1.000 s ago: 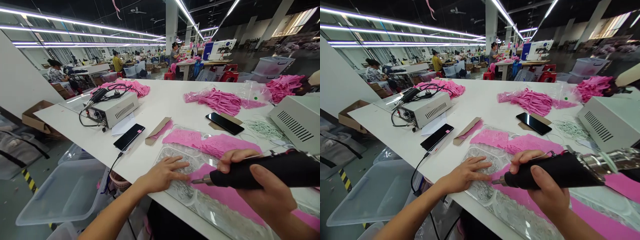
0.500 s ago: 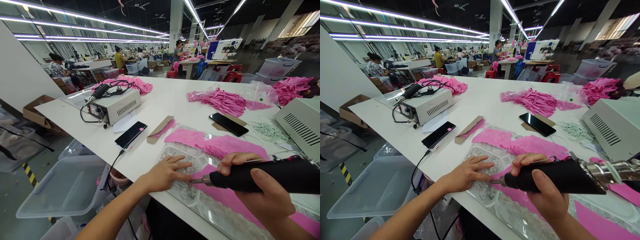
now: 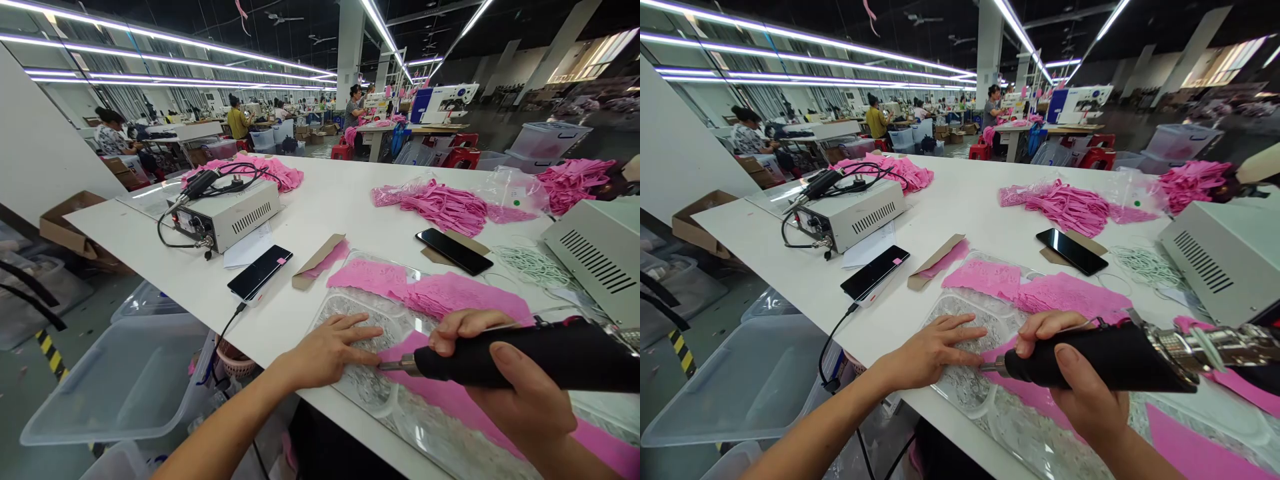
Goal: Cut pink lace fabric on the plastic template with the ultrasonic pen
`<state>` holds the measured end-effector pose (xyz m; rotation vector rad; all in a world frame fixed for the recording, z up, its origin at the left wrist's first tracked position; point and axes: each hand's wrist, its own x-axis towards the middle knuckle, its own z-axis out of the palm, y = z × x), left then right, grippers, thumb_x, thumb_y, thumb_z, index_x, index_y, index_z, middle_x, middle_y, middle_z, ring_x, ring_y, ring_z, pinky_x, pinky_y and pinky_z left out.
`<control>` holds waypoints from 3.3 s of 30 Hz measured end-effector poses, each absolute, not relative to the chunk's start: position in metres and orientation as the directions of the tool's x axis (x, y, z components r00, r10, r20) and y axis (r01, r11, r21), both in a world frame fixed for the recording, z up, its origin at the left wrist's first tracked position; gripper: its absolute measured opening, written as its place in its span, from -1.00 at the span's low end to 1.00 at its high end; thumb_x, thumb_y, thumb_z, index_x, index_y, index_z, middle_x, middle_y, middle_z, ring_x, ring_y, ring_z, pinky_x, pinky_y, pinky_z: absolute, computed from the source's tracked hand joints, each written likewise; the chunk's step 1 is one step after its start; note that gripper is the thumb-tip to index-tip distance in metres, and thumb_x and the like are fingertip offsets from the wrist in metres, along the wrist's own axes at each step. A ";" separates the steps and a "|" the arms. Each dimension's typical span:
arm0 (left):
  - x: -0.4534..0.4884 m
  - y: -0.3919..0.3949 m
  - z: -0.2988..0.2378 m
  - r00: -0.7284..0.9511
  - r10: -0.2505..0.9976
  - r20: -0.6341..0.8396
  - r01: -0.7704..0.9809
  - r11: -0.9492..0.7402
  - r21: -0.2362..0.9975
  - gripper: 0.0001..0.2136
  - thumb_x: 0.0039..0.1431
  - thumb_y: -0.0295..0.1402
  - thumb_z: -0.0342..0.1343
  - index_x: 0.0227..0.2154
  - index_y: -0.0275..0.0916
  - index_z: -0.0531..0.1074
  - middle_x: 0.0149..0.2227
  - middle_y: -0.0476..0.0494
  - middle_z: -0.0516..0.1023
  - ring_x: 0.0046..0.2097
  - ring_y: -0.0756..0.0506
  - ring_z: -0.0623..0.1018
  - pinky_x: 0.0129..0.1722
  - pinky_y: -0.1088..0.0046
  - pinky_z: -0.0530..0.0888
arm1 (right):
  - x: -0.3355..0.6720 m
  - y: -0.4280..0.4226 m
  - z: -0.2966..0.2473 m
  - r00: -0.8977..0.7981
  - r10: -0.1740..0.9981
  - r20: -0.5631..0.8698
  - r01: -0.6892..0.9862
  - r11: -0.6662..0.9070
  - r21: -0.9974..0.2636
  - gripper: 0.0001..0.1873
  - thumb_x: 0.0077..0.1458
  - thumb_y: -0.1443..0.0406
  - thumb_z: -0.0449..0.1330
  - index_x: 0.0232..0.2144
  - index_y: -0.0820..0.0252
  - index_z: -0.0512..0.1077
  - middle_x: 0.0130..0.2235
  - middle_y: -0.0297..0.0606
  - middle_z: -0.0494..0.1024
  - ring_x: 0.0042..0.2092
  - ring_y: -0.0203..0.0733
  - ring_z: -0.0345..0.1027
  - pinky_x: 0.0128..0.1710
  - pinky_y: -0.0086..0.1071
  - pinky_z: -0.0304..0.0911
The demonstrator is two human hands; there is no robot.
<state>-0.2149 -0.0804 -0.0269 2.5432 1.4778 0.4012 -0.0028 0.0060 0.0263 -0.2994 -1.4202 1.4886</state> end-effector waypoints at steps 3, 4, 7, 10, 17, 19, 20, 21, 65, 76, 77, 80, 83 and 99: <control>-0.215 -0.080 -0.027 0.473 0.872 0.128 0.825 -0.489 0.285 -0.41 -0.09 -0.69 -0.14 -0.03 -0.06 0.46 0.27 0.09 0.18 0.32 -0.17 0.09 0.20 0.11 0.22 | -0.003 0.006 0.027 -0.465 0.768 0.440 -0.481 0.199 -0.854 -0.83 0.04 0.17 0.25 -0.44 0.14 0.46 -0.46 -0.29 0.43 -0.47 -0.25 0.37 -0.42 -0.37 0.40; -0.215 -0.080 -0.027 0.473 0.872 0.126 0.824 -0.488 0.287 -0.40 -0.09 -0.70 -0.14 -0.03 -0.05 0.46 0.27 0.10 0.17 0.32 -0.18 0.08 0.20 0.10 0.22 | -0.002 0.007 0.027 -0.459 0.769 0.445 -0.488 0.200 -0.850 -0.83 0.05 0.16 0.25 -0.43 0.14 0.47 -0.45 -0.29 0.44 -0.47 -0.25 0.37 -0.42 -0.37 0.40; -0.215 -0.081 -0.026 0.470 0.872 0.136 0.820 -0.488 0.299 -0.38 -0.09 -0.70 -0.14 -0.01 -0.04 0.44 0.28 0.10 0.15 0.32 -0.19 0.08 0.19 0.07 0.22 | 0.003 0.017 0.029 -0.399 0.785 0.475 -0.521 0.232 -0.821 -0.84 0.03 0.18 0.23 -0.43 0.14 0.49 -0.45 -0.29 0.43 -0.48 -0.25 0.35 -0.44 -0.35 0.39; -0.216 -0.083 -0.024 0.451 0.873 0.185 0.810 -0.487 0.326 -0.41 -0.03 -0.69 -0.14 0.01 -0.07 0.43 0.26 0.03 0.20 0.30 -0.20 0.14 0.17 0.08 0.25 | 0.013 0.032 0.030 -0.258 0.828 0.498 -0.516 0.318 -0.796 -0.86 -0.02 0.22 0.20 -0.46 0.17 0.49 -0.46 -0.28 0.41 -0.49 -0.23 0.32 -0.45 -0.32 0.36; -0.194 -0.072 -0.011 0.493 0.827 0.269 0.758 -0.561 0.334 -0.63 0.22 -0.53 -0.11 0.02 -0.17 0.41 0.15 -0.10 0.39 0.22 -0.17 0.29 0.16 0.17 0.28 | 0.032 0.053 0.018 -0.111 0.870 0.480 -0.448 0.387 -0.806 -0.89 -0.03 0.24 0.20 -0.46 0.15 0.47 -0.43 -0.28 0.41 -0.47 -0.23 0.32 -0.41 -0.29 0.35; -0.184 -0.065 -0.008 0.517 0.817 0.255 0.751 -0.576 0.324 -0.69 0.28 -0.44 -0.10 0.02 -0.17 0.42 0.14 -0.10 0.40 0.22 -0.18 0.30 0.16 0.17 0.27 | 0.032 0.055 0.014 -0.089 0.872 0.482 -0.449 0.396 -0.801 -0.88 -0.01 0.24 0.19 -0.45 0.16 0.47 -0.42 -0.28 0.42 -0.47 -0.24 0.32 -0.40 -0.29 0.35; -0.180 -0.063 -0.007 0.524 0.816 0.244 0.752 -0.577 0.317 -0.70 0.30 -0.39 -0.10 0.02 -0.16 0.41 0.14 -0.10 0.40 0.22 -0.19 0.31 0.16 0.15 0.26 | 0.031 0.055 0.013 -0.084 0.872 0.483 -0.450 0.399 -0.799 -0.88 0.00 0.23 0.19 -0.45 0.17 0.47 -0.42 -0.28 0.43 -0.47 -0.24 0.32 -0.40 -0.30 0.35; -0.177 -0.060 -0.007 0.527 0.817 0.232 0.756 -0.576 0.311 -0.70 0.31 -0.35 -0.09 0.03 -0.15 0.41 0.14 -0.10 0.40 0.21 -0.20 0.31 0.17 0.14 0.26 | 0.031 0.055 0.012 -0.080 0.872 0.482 -0.452 0.399 -0.798 -0.87 0.00 0.23 0.19 -0.44 0.17 0.47 -0.41 -0.28 0.43 -0.47 -0.25 0.33 -0.40 -0.30 0.34; -0.169 -0.044 -0.015 0.532 0.816 0.224 0.811 -0.568 0.142 -0.67 0.28 -0.25 -0.03 0.08 -0.15 0.32 0.16 -0.17 0.37 0.27 -0.24 0.22 0.21 -0.08 0.14 | 0.038 0.059 0.015 -0.115 0.860 0.497 -0.468 0.394 -0.791 -0.86 0.06 0.21 0.21 -0.38 0.16 0.46 -0.38 -0.25 0.44 -0.43 -0.20 0.36 -0.40 -0.30 0.37; -0.170 -0.046 -0.020 0.523 0.823 0.223 0.812 -0.560 0.161 -0.67 0.28 -0.27 -0.03 0.09 -0.13 0.31 0.17 -0.12 0.36 0.27 -0.26 0.21 0.20 -0.10 0.13 | 0.029 0.059 0.007 -0.114 0.859 0.498 -0.443 0.405 -0.800 -0.84 0.08 0.19 0.19 -0.37 0.17 0.45 -0.36 -0.25 0.43 -0.43 -0.20 0.34 -0.36 -0.27 0.36; -0.170 -0.046 -0.020 0.522 0.824 0.220 0.813 -0.558 0.164 -0.67 0.29 -0.26 -0.03 0.09 -0.12 0.30 0.17 -0.12 0.36 0.27 -0.26 0.21 0.20 -0.10 0.13 | 0.029 0.059 0.007 -0.113 0.856 0.504 -0.436 0.413 -0.800 -0.84 0.08 0.19 0.18 -0.37 0.17 0.45 -0.36 -0.26 0.43 -0.43 -0.20 0.34 -0.36 -0.27 0.35; -0.170 -0.047 -0.020 0.520 0.829 0.207 0.815 -0.554 0.171 -0.67 0.30 -0.24 -0.06 0.09 -0.12 0.30 0.18 -0.10 0.35 0.26 -0.27 0.21 0.19 -0.12 0.14 | 0.029 0.059 0.007 -0.115 0.853 0.509 -0.429 0.419 -0.800 -0.84 0.08 0.19 0.18 -0.37 0.17 0.45 -0.37 -0.26 0.43 -0.42 -0.19 0.34 -0.35 -0.26 0.35; -0.170 -0.047 -0.019 0.516 0.830 0.211 0.815 -0.552 0.176 -0.67 0.30 -0.24 -0.06 0.08 -0.12 0.31 0.17 -0.11 0.36 0.26 -0.27 0.22 0.20 -0.10 0.13 | 0.029 0.058 0.008 -0.110 0.857 0.504 -0.431 0.416 -0.801 -0.84 0.08 0.19 0.19 -0.38 0.17 0.45 -0.37 -0.25 0.44 -0.43 -0.18 0.34 -0.36 -0.24 0.35; -0.185 -0.072 -0.012 0.510 0.820 0.260 0.839 -0.541 0.060 -0.67 0.29 -0.29 -0.01 0.08 -0.18 0.32 0.11 -0.16 0.43 0.24 -0.23 0.27 0.21 -0.04 0.15 | 0.031 0.059 0.005 -0.156 0.848 0.506 -0.437 0.400 -0.805 -0.93 0.11 0.28 0.16 -0.38 0.13 0.44 -0.35 -0.27 0.45 -0.40 -0.21 0.37 -0.32 -0.28 0.41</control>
